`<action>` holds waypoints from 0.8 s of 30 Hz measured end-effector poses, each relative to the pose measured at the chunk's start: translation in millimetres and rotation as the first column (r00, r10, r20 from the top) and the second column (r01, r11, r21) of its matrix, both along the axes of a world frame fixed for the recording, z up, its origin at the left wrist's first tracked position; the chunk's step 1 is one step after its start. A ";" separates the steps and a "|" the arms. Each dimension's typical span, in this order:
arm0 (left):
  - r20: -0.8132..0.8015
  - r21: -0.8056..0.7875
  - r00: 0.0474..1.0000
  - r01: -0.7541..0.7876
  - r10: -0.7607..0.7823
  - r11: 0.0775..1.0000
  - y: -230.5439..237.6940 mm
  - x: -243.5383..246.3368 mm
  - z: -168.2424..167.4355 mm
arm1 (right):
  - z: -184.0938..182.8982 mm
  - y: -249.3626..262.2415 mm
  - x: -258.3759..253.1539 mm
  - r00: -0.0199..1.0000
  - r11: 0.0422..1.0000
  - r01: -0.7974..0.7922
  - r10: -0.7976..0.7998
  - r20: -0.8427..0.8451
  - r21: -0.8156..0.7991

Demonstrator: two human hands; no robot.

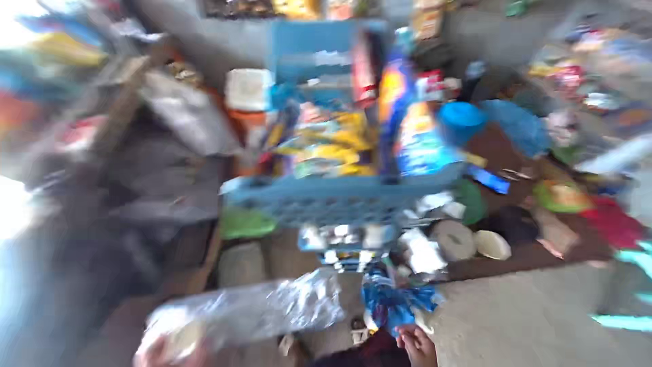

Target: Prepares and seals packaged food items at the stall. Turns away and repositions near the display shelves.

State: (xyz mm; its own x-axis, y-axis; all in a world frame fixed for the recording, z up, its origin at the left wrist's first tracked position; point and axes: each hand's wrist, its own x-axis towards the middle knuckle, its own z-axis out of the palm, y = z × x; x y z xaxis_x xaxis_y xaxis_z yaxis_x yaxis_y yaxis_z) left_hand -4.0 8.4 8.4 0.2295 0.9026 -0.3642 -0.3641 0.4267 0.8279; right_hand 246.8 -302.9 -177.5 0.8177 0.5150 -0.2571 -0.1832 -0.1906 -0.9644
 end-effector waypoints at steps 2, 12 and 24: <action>-0.100 -0.048 0.993 -0.063 0.058 0.997 16.9 -7.2 1.9 | 27.2 65.8 -12.6 0.972 0.931 -0.193 0.140 0.188 0.308; -0.115 0.036 0.987 0.122 -0.117 0.992 109.6 -110.4 -0.2 | 108.4 321.0 -113.2 0.440 0.292 -0.889 0.760 0.478 0.353; -0.702 0.675 0.524 0.276 0.482 0.684 202.2 -164.2 -44.7 | 117.6 521.6 -211.9 0.065 -0.020 -0.908 0.980 0.187 0.418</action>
State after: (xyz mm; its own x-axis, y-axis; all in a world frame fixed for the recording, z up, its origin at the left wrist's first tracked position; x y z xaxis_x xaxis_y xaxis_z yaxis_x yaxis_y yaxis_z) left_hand -168.2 210.6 -36.2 0.0755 0.9276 0.3659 0.5940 -0.3366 0.7307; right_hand 34.9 218.8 -59.9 -0.5210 0.8421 0.1395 -0.2378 0.0137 -0.9712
